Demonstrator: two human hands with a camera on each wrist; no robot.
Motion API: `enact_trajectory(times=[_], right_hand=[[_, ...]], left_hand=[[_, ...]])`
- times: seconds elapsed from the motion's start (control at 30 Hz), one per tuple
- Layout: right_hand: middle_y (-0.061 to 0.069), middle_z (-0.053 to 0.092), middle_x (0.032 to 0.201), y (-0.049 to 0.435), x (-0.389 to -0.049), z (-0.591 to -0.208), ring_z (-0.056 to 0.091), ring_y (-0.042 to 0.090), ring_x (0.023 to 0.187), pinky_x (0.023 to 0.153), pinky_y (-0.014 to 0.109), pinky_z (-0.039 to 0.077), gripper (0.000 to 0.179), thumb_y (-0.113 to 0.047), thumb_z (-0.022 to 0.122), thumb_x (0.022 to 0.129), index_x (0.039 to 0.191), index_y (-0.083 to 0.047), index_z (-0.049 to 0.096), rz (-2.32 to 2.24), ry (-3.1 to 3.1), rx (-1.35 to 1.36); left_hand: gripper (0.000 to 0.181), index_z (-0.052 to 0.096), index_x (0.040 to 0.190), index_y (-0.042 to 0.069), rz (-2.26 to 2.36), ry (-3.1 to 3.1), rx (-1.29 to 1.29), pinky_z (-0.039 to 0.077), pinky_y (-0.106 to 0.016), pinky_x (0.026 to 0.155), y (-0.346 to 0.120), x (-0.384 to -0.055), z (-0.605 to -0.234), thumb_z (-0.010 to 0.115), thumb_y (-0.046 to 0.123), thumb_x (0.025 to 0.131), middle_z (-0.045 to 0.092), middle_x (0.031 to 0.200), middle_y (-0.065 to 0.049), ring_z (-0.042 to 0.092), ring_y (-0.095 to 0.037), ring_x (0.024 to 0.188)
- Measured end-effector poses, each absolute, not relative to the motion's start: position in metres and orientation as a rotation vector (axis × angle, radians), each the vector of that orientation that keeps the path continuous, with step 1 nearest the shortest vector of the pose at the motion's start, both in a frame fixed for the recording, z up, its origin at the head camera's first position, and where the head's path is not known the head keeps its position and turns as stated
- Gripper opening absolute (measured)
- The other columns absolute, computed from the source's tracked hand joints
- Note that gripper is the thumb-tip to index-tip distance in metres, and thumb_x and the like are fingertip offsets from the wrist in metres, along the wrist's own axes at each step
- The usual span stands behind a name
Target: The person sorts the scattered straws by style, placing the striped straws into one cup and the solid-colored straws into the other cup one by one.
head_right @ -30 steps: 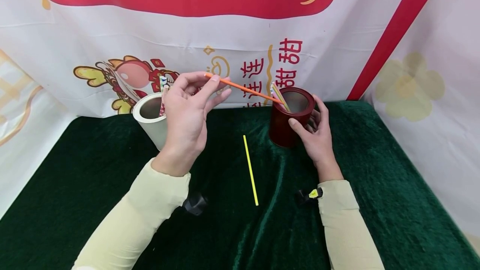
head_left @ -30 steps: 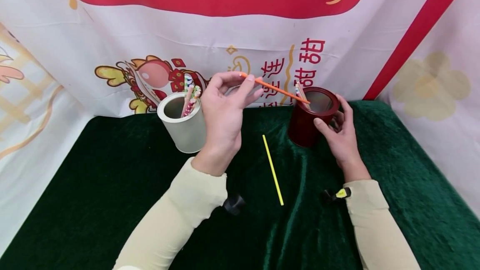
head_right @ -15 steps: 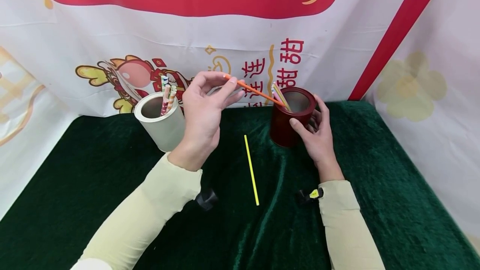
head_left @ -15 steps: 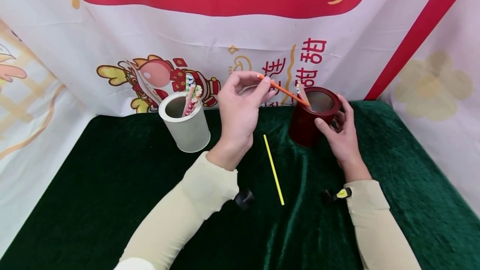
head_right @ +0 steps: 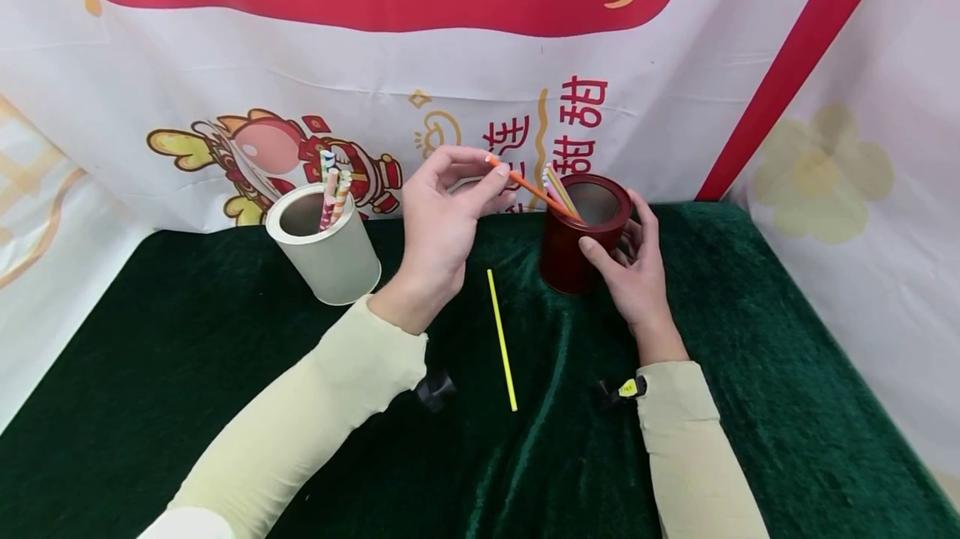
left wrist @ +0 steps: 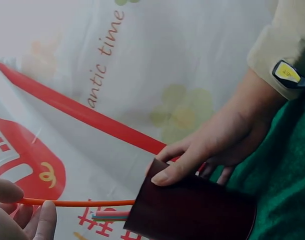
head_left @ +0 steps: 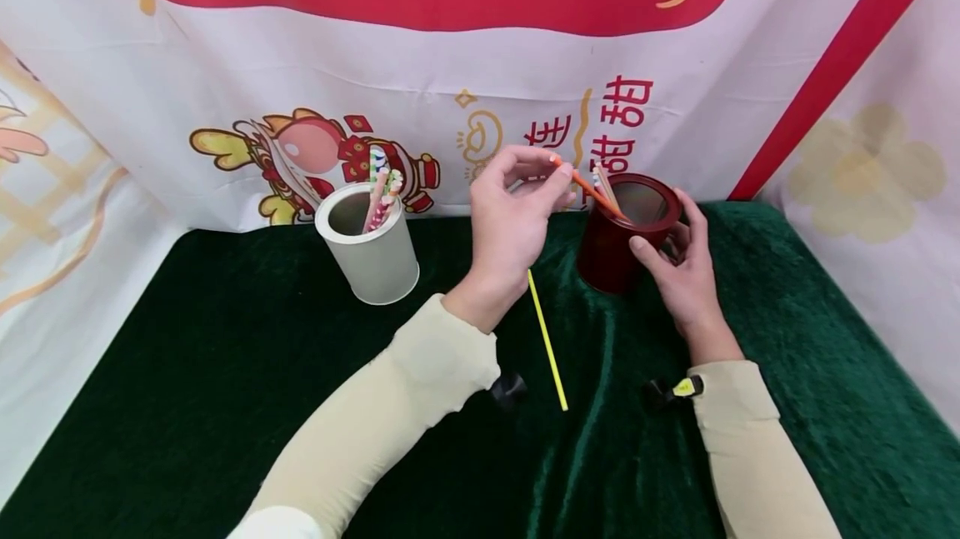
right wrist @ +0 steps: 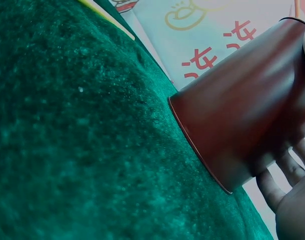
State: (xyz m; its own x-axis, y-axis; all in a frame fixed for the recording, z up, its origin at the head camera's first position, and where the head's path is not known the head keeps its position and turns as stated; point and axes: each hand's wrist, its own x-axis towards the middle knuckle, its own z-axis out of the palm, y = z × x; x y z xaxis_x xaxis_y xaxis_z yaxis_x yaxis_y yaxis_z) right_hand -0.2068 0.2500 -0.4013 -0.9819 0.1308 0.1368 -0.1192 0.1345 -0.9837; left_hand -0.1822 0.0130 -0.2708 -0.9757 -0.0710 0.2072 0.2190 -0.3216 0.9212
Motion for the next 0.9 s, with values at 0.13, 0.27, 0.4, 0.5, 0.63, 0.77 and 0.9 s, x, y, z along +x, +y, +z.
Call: enact_trajectory(times=[0.13,0.27,0.4,0.5,0.63,0.77,0.9], right_hand=[[0.010,0.040,0.169,0.249,-0.207,-0.401,0.040,0.026,0.150,0.133,0.064,0.023,0.082,-0.030,0.074,0.103,0.164,-0.053,0.024,1.950,-2.206,-0.011],[0.009,0.041,0.168,0.249,-0.207,-0.401,0.040,0.026,0.150,0.132,0.064,0.024,0.081,-0.029,0.074,0.103,0.163,-0.055,0.025,1.944,-2.205,-0.017],[0.008,0.042,0.168,0.249,-0.206,-0.402,0.041,0.024,0.149,0.132,0.063,0.025,0.081,-0.029,0.073,0.104,0.164,-0.052,0.024,1.937,-2.213,-0.030],[0.008,0.042,0.168,0.248,-0.206,-0.403,0.041,0.025,0.149,0.132,0.063,0.025,0.082,-0.029,0.073,0.104,0.166,-0.051,0.024,1.934,-2.214,-0.031],[0.009,0.041,0.169,0.248,-0.207,-0.403,0.040,0.027,0.151,0.132,0.064,0.023,0.081,-0.030,0.073,0.104,0.165,-0.052,0.024,1.932,-2.211,-0.020],[0.010,0.041,0.169,0.248,-0.208,-0.403,0.040,0.029,0.152,0.133,0.066,0.022,0.081,-0.031,0.073,0.104,0.165,-0.052,0.024,1.928,-2.210,-0.013],[0.010,0.040,0.169,0.248,-0.208,-0.403,0.040,0.029,0.152,0.133,0.066,0.022,0.081,-0.030,0.073,0.104,0.165,-0.052,0.024,1.931,-2.212,-0.020]], left_hand=[[0.014,0.071,0.111,0.000,-2.358,-1.776,-0.196,0.067,-0.033,0.085,0.020,-0.186,-0.273,0.076,0.001,0.098,0.071,0.105,-0.009,0.077,-0.022,0.090],[0.016,0.070,0.113,-0.001,-2.340,-1.818,-0.164,0.067,-0.032,0.086,0.026,-0.187,-0.278,0.076,0.002,0.098,0.071,0.106,-0.010,0.078,-0.036,0.101],[0.014,0.070,0.111,0.000,-2.333,-1.845,-0.155,0.067,-0.032,0.086,0.033,-0.190,-0.285,0.075,0.001,0.099,0.071,0.105,-0.011,0.079,-0.036,0.103],[0.014,0.071,0.112,-0.002,-2.287,-1.882,-0.180,0.066,-0.030,0.084,0.038,-0.193,-0.289,0.075,0.001,0.099,0.073,0.107,-0.013,0.079,-0.036,0.103],[0.014,0.071,0.113,-0.001,-2.193,-1.963,-0.206,0.066,-0.027,0.083,0.043,-0.199,-0.292,0.075,0.004,0.100,0.075,0.110,-0.014,0.080,-0.030,0.102],[0.012,0.072,0.111,0.001,-2.121,-2.041,-0.210,0.065,-0.025,0.082,0.049,-0.205,-0.293,0.075,0.006,0.101,0.075,0.110,-0.013,0.081,-0.024,0.099],[0.010,0.073,0.109,0.001,-2.081,-2.073,-0.191,0.066,-0.027,0.082,0.054,-0.208,-0.296,0.075,0.005,0.100,0.076,0.108,-0.014,0.081,-0.024,0.097]])
